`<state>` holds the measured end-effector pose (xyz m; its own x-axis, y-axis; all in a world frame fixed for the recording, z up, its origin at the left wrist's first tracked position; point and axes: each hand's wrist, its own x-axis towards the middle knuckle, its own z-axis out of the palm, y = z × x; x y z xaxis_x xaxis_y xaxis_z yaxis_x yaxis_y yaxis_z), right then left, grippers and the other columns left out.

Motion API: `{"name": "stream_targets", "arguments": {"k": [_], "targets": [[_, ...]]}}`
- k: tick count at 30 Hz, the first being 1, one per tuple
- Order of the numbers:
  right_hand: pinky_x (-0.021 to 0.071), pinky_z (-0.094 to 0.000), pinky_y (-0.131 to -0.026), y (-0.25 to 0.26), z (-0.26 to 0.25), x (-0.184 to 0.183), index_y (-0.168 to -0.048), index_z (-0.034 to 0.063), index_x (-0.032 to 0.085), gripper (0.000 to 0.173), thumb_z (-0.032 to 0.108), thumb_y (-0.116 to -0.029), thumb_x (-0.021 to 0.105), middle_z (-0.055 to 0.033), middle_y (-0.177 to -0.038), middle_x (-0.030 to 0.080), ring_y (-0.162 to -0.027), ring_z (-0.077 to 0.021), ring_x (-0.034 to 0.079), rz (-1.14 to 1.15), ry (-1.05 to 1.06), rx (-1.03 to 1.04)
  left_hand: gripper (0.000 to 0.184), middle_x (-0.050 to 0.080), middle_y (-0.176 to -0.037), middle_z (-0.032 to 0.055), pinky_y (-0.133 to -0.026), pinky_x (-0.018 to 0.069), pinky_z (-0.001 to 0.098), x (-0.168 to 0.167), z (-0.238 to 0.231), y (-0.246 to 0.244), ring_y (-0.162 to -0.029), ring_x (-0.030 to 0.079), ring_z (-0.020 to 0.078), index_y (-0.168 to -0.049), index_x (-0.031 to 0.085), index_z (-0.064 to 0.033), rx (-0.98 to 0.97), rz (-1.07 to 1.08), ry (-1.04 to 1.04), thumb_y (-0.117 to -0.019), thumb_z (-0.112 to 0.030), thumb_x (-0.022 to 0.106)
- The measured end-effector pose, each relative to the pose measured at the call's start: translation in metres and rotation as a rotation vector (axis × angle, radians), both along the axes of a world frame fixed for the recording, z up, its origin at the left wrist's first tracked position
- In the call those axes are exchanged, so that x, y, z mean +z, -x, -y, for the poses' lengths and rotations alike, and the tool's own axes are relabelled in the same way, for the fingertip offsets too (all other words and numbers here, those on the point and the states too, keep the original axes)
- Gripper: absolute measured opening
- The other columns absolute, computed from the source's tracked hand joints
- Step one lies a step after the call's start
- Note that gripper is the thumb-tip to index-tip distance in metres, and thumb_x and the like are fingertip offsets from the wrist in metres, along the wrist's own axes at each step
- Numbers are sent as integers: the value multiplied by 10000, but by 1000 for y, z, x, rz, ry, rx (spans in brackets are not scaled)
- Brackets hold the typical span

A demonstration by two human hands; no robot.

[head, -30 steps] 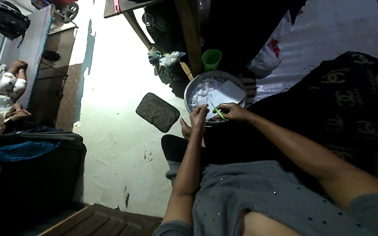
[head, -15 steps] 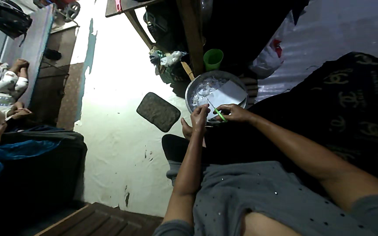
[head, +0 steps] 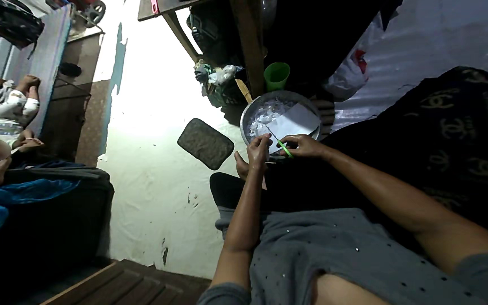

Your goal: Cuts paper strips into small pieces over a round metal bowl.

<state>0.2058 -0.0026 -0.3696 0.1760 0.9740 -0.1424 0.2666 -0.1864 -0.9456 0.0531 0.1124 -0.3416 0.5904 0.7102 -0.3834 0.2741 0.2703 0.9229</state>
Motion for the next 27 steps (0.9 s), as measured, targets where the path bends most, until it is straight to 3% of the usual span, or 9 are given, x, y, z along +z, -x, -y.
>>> {"name": "stream_targets", "arguments": {"k": [6,11,18,22,27], "targets": [[528,-385,-734,-1,0,2,-1211,-24,664,351,157,-919,735,-133,-878,682,-731,-177,615,-12,29,15,254,642,-877,1,-634,463,193,3,0,0,-682,534,18,-1184,664,-60,17,-8,24,-1059,-256,560],[532,-399,-745,-1,-1,0,-1205,-29,665,358,149,-906,751,-147,-878,691,-740,-196,634,45,23,39,160,636,-768,-1,-642,481,187,-11,-6,-11,-662,562,28,-1030,678,14,85,83,38,-1031,-116,586],[534,-409,-736,-2,-1,-2,-1214,-42,664,336,116,-925,730,-165,-880,692,-725,-213,634,84,7,-26,171,641,-787,6,-651,477,185,-9,-6,-10,-669,559,23,-1054,679,25,78,68,33,-1034,-113,579],[519,-358,-690,-2,-1,-2,-1184,-28,680,302,112,-922,731,-131,-834,676,-681,-163,601,87,-13,-52,160,647,-798,7,-677,493,190,-7,-6,-10,-689,576,28,-1051,678,28,92,79,50,-1031,-97,580],[536,-413,-754,-3,0,1,-1215,-36,659,362,177,-930,729,-162,-901,696,-755,-210,644,57,20,14,171,649,-801,9,-678,492,192,-7,-7,-11,-692,577,30,-1056,677,30,94,68,49,-1032,-110,583]]}}
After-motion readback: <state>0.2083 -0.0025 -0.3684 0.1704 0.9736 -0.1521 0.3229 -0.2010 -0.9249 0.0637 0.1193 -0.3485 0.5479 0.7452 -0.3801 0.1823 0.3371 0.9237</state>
